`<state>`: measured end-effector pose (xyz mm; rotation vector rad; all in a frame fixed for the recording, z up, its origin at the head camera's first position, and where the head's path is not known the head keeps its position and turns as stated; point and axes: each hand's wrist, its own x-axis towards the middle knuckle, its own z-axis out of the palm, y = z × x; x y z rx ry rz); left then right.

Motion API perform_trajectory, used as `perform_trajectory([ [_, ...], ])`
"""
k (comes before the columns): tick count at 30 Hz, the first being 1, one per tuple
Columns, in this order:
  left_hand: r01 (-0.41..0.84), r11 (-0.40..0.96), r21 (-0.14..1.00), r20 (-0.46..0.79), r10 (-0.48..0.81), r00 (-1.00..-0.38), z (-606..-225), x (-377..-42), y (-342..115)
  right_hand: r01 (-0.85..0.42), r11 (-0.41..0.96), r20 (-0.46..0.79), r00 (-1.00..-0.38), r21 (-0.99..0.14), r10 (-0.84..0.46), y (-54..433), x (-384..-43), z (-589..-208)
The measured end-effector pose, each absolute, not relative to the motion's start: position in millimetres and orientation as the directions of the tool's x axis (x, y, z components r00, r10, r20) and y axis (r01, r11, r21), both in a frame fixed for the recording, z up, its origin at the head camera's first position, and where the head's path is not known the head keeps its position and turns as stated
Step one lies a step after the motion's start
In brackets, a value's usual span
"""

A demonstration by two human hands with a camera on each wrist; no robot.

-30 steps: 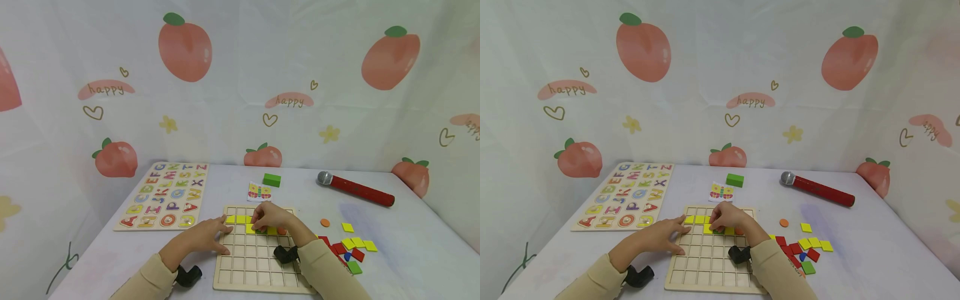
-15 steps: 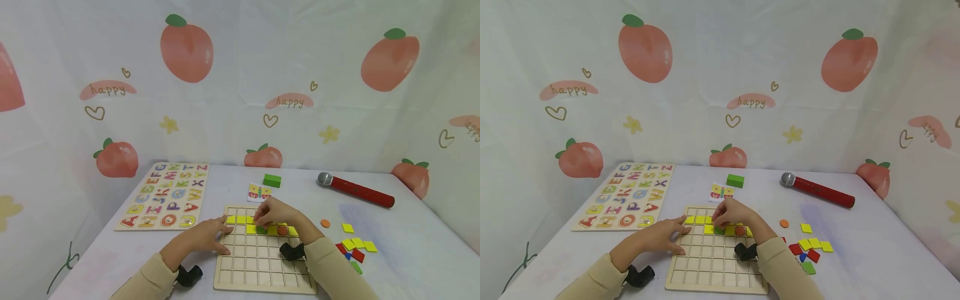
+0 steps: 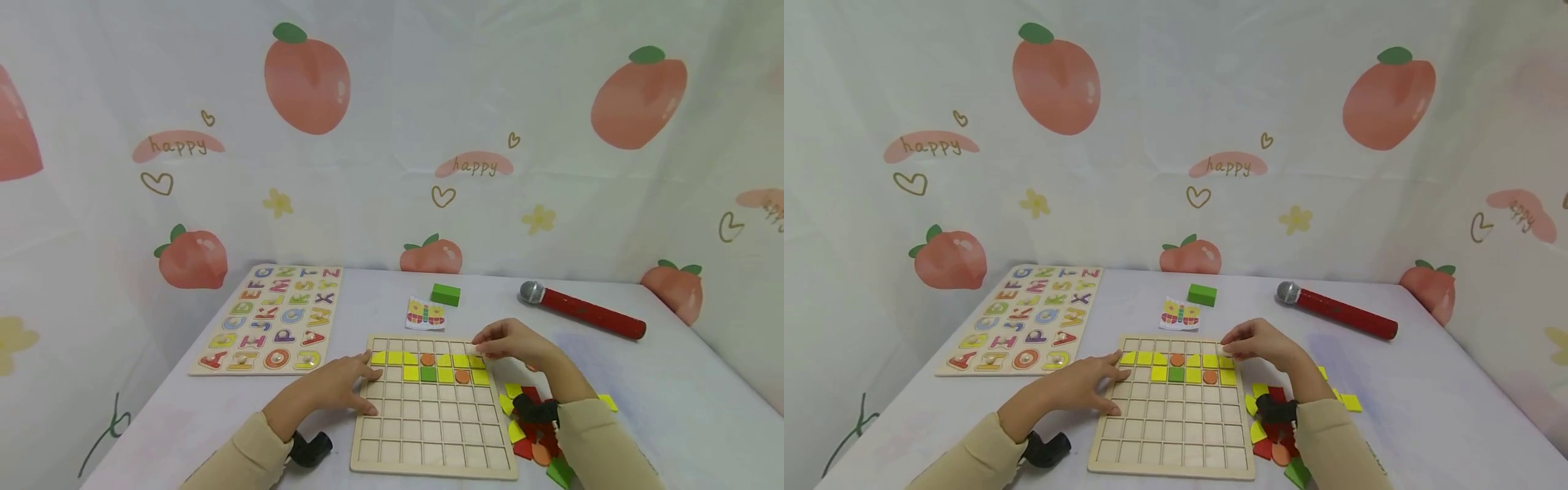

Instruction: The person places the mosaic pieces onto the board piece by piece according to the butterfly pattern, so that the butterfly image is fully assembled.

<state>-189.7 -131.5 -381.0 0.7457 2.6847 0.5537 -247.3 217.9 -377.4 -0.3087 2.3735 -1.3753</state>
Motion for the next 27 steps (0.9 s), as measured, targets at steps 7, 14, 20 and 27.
perform_trajectory([
  [7, 0.427, 0.797, 0.428, -0.188, 0.540, -0.820, -382.0, -191.4, -130.3, 0.115, 0.527, -0.249, -0.950, -0.842, -0.190, 255.5, -239.5, -390.5],
  [14, 0.422, 0.807, 0.413, -0.197, 0.532, -0.824, -382.9, -192.5, -130.0, 0.128, 0.535, -0.242, -0.959, -0.835, -0.148, 282.6, -230.3, -397.0],
  [20, 0.417, 0.807, 0.419, -0.196, 0.528, -0.826, -383.3, -192.1, -130.6, 0.131, 0.576, -0.249, -0.960, -0.807, -0.130, 292.5, -226.5, -398.7],
  [27, 0.418, 0.804, 0.423, -0.193, 0.530, -0.826, -383.4, -192.1, -132.0, 0.088, 0.637, -0.234, -0.961, -0.766, -0.148, 295.2, -225.8, -398.2],
])
